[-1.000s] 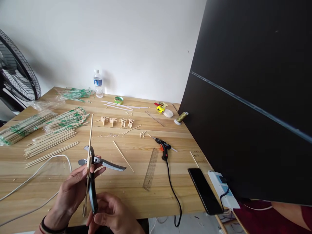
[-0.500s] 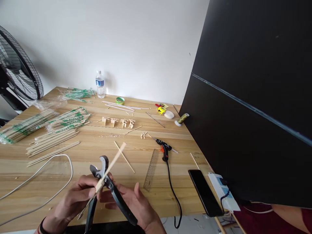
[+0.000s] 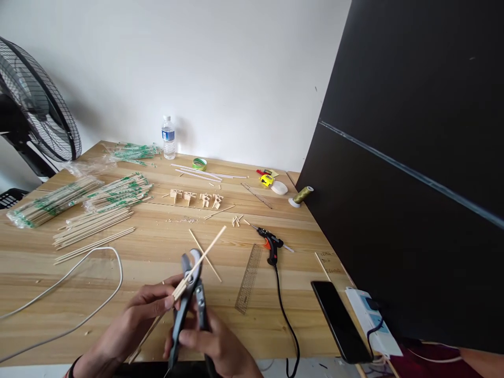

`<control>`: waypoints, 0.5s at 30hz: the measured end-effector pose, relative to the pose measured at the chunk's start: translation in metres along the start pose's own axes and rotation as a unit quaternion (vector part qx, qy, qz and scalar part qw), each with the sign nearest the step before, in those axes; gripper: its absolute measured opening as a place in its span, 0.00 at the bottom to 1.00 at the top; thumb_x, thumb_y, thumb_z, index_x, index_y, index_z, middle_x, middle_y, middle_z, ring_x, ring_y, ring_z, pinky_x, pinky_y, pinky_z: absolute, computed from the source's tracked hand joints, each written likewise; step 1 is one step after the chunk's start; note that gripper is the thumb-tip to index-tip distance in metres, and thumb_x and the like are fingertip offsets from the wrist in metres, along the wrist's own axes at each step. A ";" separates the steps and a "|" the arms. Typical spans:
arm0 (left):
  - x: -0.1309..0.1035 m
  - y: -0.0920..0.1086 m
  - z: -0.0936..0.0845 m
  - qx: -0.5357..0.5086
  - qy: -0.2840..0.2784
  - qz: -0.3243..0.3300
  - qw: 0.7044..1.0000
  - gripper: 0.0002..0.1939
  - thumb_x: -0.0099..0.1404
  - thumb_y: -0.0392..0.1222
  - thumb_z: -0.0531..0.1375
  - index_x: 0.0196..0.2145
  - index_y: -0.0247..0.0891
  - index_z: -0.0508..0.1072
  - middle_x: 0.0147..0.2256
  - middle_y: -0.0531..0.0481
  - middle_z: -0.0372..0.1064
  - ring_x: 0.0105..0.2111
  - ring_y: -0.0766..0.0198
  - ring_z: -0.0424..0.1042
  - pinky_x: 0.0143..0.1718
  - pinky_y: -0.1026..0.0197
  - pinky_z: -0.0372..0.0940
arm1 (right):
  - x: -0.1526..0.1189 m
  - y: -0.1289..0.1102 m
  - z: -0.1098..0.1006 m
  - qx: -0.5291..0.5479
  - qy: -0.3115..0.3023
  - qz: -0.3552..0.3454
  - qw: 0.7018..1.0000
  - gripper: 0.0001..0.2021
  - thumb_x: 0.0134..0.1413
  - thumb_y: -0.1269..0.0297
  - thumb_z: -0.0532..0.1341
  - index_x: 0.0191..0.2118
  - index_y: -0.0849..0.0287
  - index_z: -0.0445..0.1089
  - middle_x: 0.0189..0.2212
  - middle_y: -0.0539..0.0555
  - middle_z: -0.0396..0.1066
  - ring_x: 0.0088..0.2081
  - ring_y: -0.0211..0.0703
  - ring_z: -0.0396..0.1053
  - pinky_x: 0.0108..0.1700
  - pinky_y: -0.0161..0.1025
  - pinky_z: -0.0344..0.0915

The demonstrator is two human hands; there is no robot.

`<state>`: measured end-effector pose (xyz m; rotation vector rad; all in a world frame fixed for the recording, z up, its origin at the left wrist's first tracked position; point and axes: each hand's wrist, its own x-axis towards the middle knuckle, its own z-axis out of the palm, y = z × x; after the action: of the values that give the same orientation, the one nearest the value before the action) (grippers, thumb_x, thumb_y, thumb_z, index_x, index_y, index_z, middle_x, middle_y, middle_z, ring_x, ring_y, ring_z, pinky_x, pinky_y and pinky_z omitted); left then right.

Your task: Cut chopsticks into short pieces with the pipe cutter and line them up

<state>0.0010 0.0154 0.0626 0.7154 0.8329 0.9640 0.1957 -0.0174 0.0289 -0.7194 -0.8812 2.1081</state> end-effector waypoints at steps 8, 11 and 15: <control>0.004 0.016 -0.022 0.230 -0.038 -0.002 0.973 0.21 0.71 0.58 0.60 0.36 0.37 0.82 0.24 0.47 0.73 0.23 0.61 0.71 0.25 0.63 0.60 | -0.027 -0.062 -0.022 -0.423 0.191 -0.053 0.884 0.18 0.65 0.56 0.64 0.56 0.56 0.72 0.50 0.61 0.75 0.54 0.58 0.71 0.61 0.55 0.61; 0.001 0.016 -0.017 0.278 -0.025 0.028 0.960 0.22 0.71 0.59 0.59 0.33 0.38 0.80 0.22 0.51 0.70 0.21 0.65 0.67 0.25 0.65 0.58 | -0.024 -0.066 -0.016 -0.531 0.224 -0.066 0.815 0.16 0.66 0.58 0.62 0.56 0.54 0.70 0.51 0.60 0.75 0.53 0.57 0.72 0.58 0.52 0.65; -0.003 0.010 -0.014 0.320 -0.018 0.047 0.946 0.23 0.73 0.59 0.57 0.34 0.38 0.80 0.26 0.51 0.72 0.21 0.67 0.67 0.28 0.65 0.61 | -0.014 -0.059 -0.011 -0.610 0.190 -0.098 0.763 0.19 0.63 0.70 0.60 0.58 0.53 0.66 0.53 0.58 0.73 0.55 0.53 0.72 0.58 0.49 0.68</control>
<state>-0.0156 0.0186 0.0645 1.3359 1.1000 0.7562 0.2350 0.0050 0.0705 -1.5165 -1.9569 0.8888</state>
